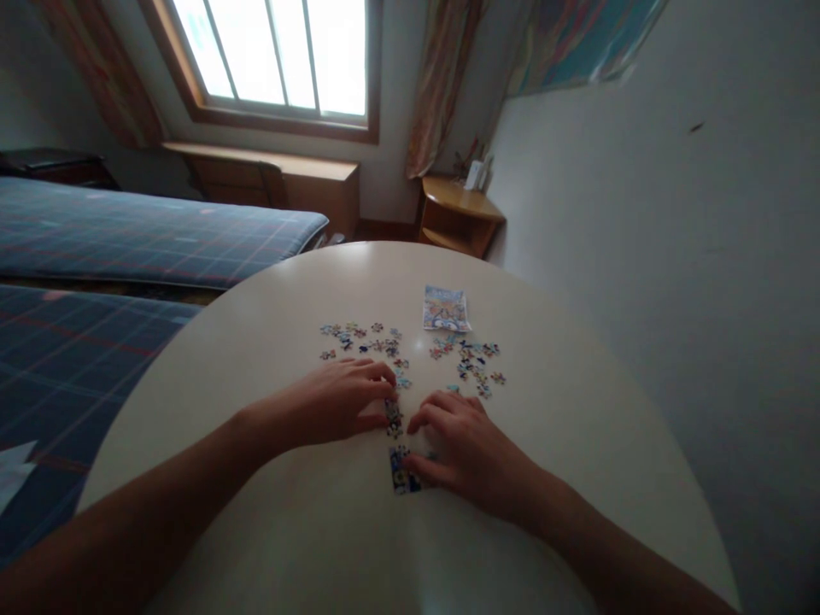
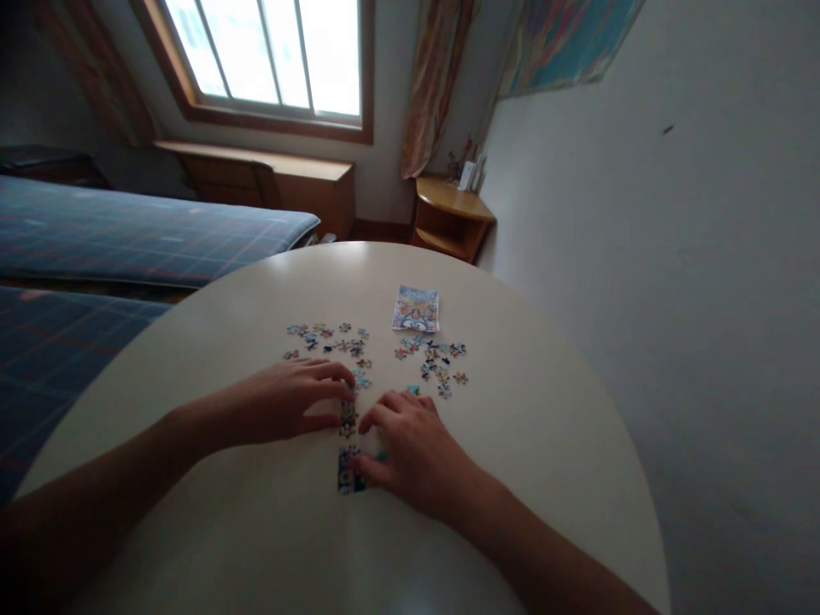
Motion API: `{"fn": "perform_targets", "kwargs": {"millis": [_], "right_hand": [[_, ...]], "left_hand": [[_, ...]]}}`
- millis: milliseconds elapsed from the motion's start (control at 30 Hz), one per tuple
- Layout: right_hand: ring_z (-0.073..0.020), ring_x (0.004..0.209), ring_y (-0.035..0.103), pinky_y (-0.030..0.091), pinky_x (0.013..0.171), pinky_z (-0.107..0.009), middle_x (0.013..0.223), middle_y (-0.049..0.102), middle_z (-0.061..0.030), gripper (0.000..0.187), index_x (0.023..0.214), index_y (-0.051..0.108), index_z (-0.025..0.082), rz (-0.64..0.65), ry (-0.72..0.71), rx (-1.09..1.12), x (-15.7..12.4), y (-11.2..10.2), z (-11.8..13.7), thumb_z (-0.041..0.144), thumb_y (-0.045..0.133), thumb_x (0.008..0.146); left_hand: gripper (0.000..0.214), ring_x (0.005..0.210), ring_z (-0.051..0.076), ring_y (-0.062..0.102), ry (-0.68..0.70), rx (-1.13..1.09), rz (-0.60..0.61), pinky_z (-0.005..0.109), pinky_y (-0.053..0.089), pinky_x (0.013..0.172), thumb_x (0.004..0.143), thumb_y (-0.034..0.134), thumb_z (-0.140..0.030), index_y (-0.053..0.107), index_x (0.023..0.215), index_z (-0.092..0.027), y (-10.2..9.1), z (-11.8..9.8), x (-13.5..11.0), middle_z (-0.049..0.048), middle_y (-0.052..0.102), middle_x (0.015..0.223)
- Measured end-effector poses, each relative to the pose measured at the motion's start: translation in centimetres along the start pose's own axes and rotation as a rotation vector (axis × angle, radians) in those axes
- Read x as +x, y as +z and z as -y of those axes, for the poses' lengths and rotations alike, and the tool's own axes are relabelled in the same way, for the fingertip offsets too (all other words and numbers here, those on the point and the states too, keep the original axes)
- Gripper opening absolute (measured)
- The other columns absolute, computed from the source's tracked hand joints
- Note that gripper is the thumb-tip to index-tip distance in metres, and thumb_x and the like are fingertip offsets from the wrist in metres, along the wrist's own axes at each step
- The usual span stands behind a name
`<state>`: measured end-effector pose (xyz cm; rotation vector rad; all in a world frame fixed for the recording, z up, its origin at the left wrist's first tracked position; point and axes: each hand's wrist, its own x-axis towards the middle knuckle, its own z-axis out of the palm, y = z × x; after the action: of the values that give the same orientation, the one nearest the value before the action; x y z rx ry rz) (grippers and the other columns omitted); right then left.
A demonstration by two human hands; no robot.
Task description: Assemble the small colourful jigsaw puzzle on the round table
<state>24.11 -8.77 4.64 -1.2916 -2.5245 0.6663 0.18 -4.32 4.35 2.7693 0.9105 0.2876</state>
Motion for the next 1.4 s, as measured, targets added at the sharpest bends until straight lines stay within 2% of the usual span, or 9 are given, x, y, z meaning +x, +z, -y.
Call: {"fn": "perform_targets", "kwargs": {"millis": [133,267,400,567,767,933,1200,1400], "right_hand": [[-0.0282,0.12,0.051,0.037,0.104,-0.046,0.124,0.06,-0.0099,0.054,0.117,0.06,0.022,-0.018,-0.037,-0.058,-0.4,-2.2,-1.7,0.044,0.082,0.072],[-0.0299,0.124,0.047,0.035,0.108,-0.048,0.129,0.057,-0.0106,0.064,0.119,0.06,0.023,0.026,-0.082,-0.047,-0.8,-3.0,-1.8,0.054,0.083,0.067],[-0.0283,0.121,0.048,0.033,0.109,-0.045,0.126,0.058,-0.0087,0.062,0.114,0.061,0.023,0.109,-0.163,0.012,-0.9,-1.4,-0.2,0.054,0.084,0.065],[-0.028,0.118,0.049,0.033,0.108,-0.045,0.121,0.06,-0.0088,0.054,0.11,0.062,0.021,0.077,-0.158,-0.002,-0.6,0.4,0.7,0.049,0.083,0.069],[-0.0282,0.117,0.049,0.033,0.106,-0.045,0.116,0.062,-0.0083,0.043,0.102,0.062,0.021,0.027,-0.075,0.025,-0.4,0.6,0.9,0.039,0.084,0.07],[-0.0271,0.117,0.05,0.034,0.105,-0.043,0.116,0.062,-0.0072,0.044,0.101,0.064,0.02,0.042,-0.024,0.083,-0.3,0.8,0.9,0.036,0.087,0.067],[-0.0272,0.117,0.05,0.033,0.106,-0.045,0.117,0.062,-0.0072,0.051,0.101,0.064,0.02,0.012,0.022,0.082,-0.1,1.1,0.7,0.038,0.09,0.062],[-0.0277,0.116,0.05,0.034,0.104,-0.045,0.118,0.061,-0.0075,0.047,0.099,0.065,0.021,0.001,0.001,0.07,-0.2,1.2,0.4,0.04,0.09,0.063]], "left_hand": [[0.029,0.111,0.024,0.062,0.015,-0.007,-0.033,0.038,0.047,0.096,0.089,0.069,-0.034,0.064,0.117,-0.028,0.1,0.2,0.0,0.0038,0.063,0.125],[0.03,0.112,0.024,0.062,0.018,-0.007,-0.024,0.039,0.048,0.097,0.088,0.069,-0.035,0.064,0.117,-0.027,0.2,0.4,0.0,0.005,0.063,0.126],[0.027,0.111,0.024,0.062,0.001,-0.047,-0.019,0.038,0.048,0.096,0.09,0.067,-0.034,0.064,0.116,-0.026,-0.1,0.7,-0.1,0.0052,0.063,0.125],[0.022,0.103,0.021,0.063,0.012,-0.111,-0.035,0.034,0.048,0.094,0.09,0.068,-0.034,0.066,0.109,-0.024,-0.2,0.8,0.0,0.0047,0.065,0.113],[0.028,0.117,0.024,0.056,0.044,-0.11,-0.068,0.037,0.045,0.1,0.087,0.07,-0.033,0.064,0.113,-0.024,0.2,0.5,0.4,0.0068,0.06,0.125],[0.024,0.111,0.022,0.058,0.061,-0.167,-0.034,0.035,0.045,0.099,0.088,0.071,-0.031,0.065,0.109,-0.022,0.5,0.8,0.4,0.006,0.063,0.119],[0.025,0.113,0.023,0.058,0.053,-0.172,-0.032,0.035,0.044,0.1,0.087,0.071,-0.032,0.066,0.11,-0.023,0.6,0.9,0.4,0.0062,0.062,0.121],[0.024,0.113,0.022,0.058,0.047,-0.175,-0.028,0.034,0.043,0.101,0.087,0.071,-0.032,0.066,0.108,-0.022,0.4,0.8,0.4,0.0049,0.062,0.12]]}}
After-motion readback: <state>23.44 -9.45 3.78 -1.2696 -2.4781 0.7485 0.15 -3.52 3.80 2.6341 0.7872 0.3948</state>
